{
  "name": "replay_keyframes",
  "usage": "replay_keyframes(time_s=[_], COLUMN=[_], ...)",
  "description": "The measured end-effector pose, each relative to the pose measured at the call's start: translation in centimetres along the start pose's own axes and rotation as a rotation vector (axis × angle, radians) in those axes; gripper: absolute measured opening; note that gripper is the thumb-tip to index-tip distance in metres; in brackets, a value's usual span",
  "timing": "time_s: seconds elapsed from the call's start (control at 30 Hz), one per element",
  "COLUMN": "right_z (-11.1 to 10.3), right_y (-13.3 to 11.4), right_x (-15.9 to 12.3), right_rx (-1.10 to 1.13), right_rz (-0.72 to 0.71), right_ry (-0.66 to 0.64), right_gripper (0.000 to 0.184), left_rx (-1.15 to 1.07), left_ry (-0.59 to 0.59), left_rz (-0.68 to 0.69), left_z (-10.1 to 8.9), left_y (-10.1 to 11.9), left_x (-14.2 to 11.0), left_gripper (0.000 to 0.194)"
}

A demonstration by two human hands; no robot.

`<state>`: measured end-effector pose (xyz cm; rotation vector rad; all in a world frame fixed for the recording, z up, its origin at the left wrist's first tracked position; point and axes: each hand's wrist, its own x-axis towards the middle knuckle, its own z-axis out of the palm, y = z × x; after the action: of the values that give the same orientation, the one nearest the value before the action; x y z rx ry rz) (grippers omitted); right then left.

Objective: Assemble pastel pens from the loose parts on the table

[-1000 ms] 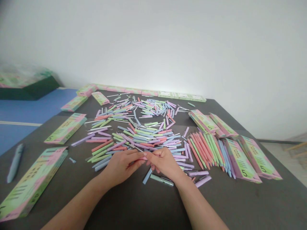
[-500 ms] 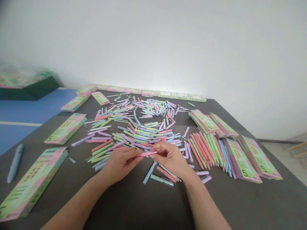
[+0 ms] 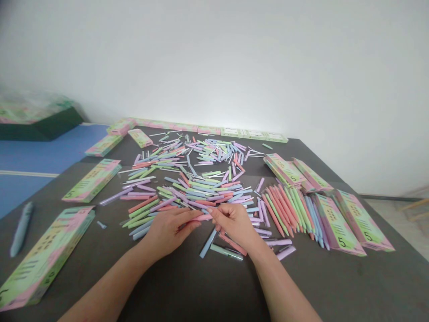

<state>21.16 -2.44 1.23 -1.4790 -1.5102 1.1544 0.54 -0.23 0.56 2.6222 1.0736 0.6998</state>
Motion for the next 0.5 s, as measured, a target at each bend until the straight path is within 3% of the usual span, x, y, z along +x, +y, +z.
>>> replay_keyframes(time_s=[0.1, 0.2, 0.3, 0.4, 0.5], right_z=[-0.1, -0.6, -1.1, -1.2, -1.0], right_y=[0.0, -0.2, -0.5, -0.6, -0.4], right_x=[0.0, -0.1, -0.2, -0.2, 0.0], right_rx=[-0.023, 0.006, -0.017, -0.066, -0.044], right_rz=[-0.036, -0.129, -0.197, -0.202, -0.159], right_ry=[-0.018, -0.049, -0.035, -0.015, -0.026], right_gripper=[0.043, 0.028, 0.024, 0.016, 0.021], left_rx=[-0.005, -0.016, -0.025, -0.026, -0.004], left_ry=[-0.009, -0.014, -0.019, -0.015, -0.002], left_rz=[-0.009, -0.024, -0.040, -0.044, -0.037], left_z=[-0.2, -0.3, -0.2, -0.1, -0.1], left_y=[0.1, 0.1, 0.0, -0.1, 0.0], left_x=[0.1, 0.1, 0.1, 0.1, 0.0], left_gripper=[0.023, 0.023, 0.023, 0.023, 0.022])
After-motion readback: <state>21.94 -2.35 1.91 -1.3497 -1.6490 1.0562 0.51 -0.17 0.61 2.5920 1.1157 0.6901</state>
